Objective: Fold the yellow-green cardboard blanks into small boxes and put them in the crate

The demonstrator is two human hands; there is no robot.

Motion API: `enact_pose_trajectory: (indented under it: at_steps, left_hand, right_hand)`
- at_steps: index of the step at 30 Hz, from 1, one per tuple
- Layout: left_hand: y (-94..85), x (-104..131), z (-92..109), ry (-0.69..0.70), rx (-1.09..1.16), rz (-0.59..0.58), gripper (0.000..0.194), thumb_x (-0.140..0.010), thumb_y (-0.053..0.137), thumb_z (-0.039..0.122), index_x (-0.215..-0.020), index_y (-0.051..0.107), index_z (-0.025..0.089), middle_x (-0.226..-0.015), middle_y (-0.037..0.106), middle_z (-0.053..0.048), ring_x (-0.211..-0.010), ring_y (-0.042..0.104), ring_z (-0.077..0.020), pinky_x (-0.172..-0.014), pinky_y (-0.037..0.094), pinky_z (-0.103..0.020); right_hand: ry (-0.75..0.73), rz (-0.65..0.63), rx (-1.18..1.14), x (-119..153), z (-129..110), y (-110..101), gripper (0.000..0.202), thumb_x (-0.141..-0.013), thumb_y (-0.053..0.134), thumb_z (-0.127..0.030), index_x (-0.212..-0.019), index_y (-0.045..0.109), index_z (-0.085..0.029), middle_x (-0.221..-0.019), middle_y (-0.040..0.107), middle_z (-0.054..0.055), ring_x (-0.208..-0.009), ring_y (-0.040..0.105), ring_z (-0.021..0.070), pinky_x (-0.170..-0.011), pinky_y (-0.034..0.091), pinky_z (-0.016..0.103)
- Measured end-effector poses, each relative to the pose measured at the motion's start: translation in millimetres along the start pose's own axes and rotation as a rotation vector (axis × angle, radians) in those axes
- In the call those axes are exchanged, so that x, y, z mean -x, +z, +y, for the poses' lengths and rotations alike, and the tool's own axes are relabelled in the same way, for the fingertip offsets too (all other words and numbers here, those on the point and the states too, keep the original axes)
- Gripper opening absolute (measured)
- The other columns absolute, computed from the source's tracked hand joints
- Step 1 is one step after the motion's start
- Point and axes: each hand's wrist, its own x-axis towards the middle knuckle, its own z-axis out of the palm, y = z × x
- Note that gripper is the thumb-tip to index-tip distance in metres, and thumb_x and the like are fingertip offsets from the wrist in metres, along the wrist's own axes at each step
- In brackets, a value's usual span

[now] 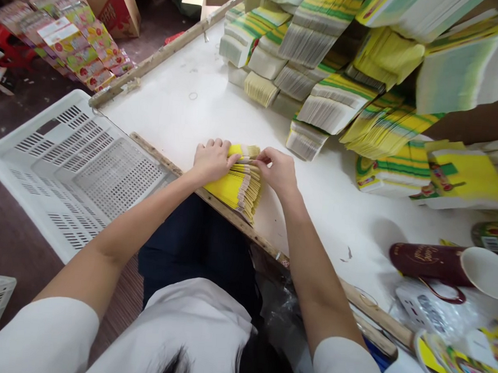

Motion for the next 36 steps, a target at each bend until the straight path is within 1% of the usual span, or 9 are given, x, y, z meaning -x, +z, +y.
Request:
enact_pose_trajectory:
  at_steps: [6, 11, 15, 18, 21, 25, 31, 33, 36]
  left_hand:
    - [-4.8, 0, -2, 0.034, -0.018, -0.054, 0.058, -0.098, 0.036, 0.060, -0.131, 0.051, 0.016, -0.134, 0.056, -0.017, -0.125, 0.048, -0.0332, -0.100, 0.037, -0.045]
    - [-5.2, -1, 0, 0.011, -0.018, -0.060, 0.049, -0.100, 0.034, 0.050, -0.131, 0.051, 0.016, -0.132, 0.057, -0.017, -0.123, 0.049, -0.0329, -0.099, 0.038, -0.046]
    - [-4.2, -1, 2, 0.001, -0.018, -0.032, 0.046, -0.098, 0.036, 0.046, -0.128, 0.053, 0.015, -0.130, 0.059, -0.018, -0.122, 0.050, -0.0338, -0.098, 0.039, -0.048]
    - [-4.4, -1, 2, -0.002, -0.021, -0.028, 0.043, -0.097, 0.037, 0.041, -0.128, 0.053, 0.015, -0.129, 0.060, -0.017, -0.120, 0.053, -0.0339, -0.097, 0.039, -0.047]
    - [-5.1, -1, 2, -0.008, -0.014, -0.036, 0.041, -0.097, 0.036, 0.039, -0.126, 0.053, 0.015, -0.126, 0.062, -0.017, -0.116, 0.057, -0.0344, -0.096, 0.039, -0.047]
    - [-5.2, 0, 2, -0.013, 0.004, -0.041, 0.039, -0.098, 0.036, 0.040, -0.124, 0.053, 0.016, -0.124, 0.063, -0.016, -0.113, 0.060, -0.0342, -0.095, 0.038, -0.046]
    - [0.6, -5, 0, 0.017, 0.023, 0.017, 0.033, -0.098, 0.037, 0.035, -0.119, 0.055, 0.016, -0.118, 0.067, -0.014, -0.108, 0.063, -0.0312, -0.105, 0.031, -0.048]
    - [3.8, -6, 0, 0.008, 0.043, 0.030, 0.033, -0.097, 0.040, 0.035, -0.118, 0.056, 0.014, -0.118, 0.068, -0.014, -0.107, 0.064, -0.0317, -0.103, 0.034, -0.048]
    - [6.2, -1, 2, -0.033, 0.139, 0.013, 0.036, -0.097, 0.043, 0.037, -0.120, 0.056, 0.013, -0.121, 0.067, -0.016, -0.109, 0.064, -0.0304, -0.093, 0.044, -0.043]
  right_hand:
    - [0.036, -0.002, -0.003, -2, 2, -1, 0.008, -0.081, 0.068, -0.028, -0.081, 0.073, -0.022, -0.082, 0.074, 0.002, -0.070, 0.062, 0.0181, -0.072, 0.048, 0.032]
    - [-0.019, -0.045, 0.102, -5, 1, 0, 0.014, -0.085, 0.066, -0.028, -0.088, 0.079, -0.023, -0.087, 0.075, 0.006, -0.076, 0.063, 0.0206, -0.073, 0.047, 0.034]
    - [-0.055, -0.040, 0.240, -8, -3, 2, 0.018, -0.087, 0.062, -0.027, -0.085, 0.079, -0.021, -0.083, 0.073, 0.008, -0.083, 0.061, 0.0244, -0.074, 0.044, 0.036]
    - [-0.053, -0.056, 0.306, -16, -6, 3, 0.018, -0.085, 0.061, -0.026, -0.080, 0.078, -0.020, -0.079, 0.072, 0.008, -0.079, 0.060, 0.0246, -0.072, 0.042, 0.036]
    - [-0.062, -0.109, 0.335, -23, -7, 2, 0.019, -0.083, 0.061, -0.026, -0.082, 0.079, -0.020, -0.080, 0.073, 0.008, -0.076, 0.061, 0.0235, -0.069, 0.041, 0.035]
    - [-0.087, -0.161, 0.333, -27, -5, -1, 0.020, -0.083, 0.060, -0.027, -0.084, 0.080, -0.020, -0.082, 0.074, 0.009, -0.077, 0.063, 0.0242, -0.071, 0.043, 0.036]
    - [-0.076, -0.143, 0.420, -29, -12, 1, 0.023, -0.083, 0.057, -0.031, -0.075, 0.077, -0.021, -0.078, 0.073, 0.008, -0.072, 0.062, 0.0231, -0.063, 0.039, 0.035]
    - [-0.045, -0.156, 0.480, -30, -18, 3, 0.022, -0.080, 0.057, -0.028, -0.071, 0.076, -0.020, -0.074, 0.073, 0.010, -0.069, 0.062, 0.0240, -0.061, 0.036, 0.035]
    - [0.019, -0.182, 0.506, -25, -27, 2, 0.018, -0.078, 0.062, -0.029, -0.070, 0.075, -0.019, -0.072, 0.072, 0.016, -0.067, 0.063, 0.0264, -0.058, 0.032, 0.037]
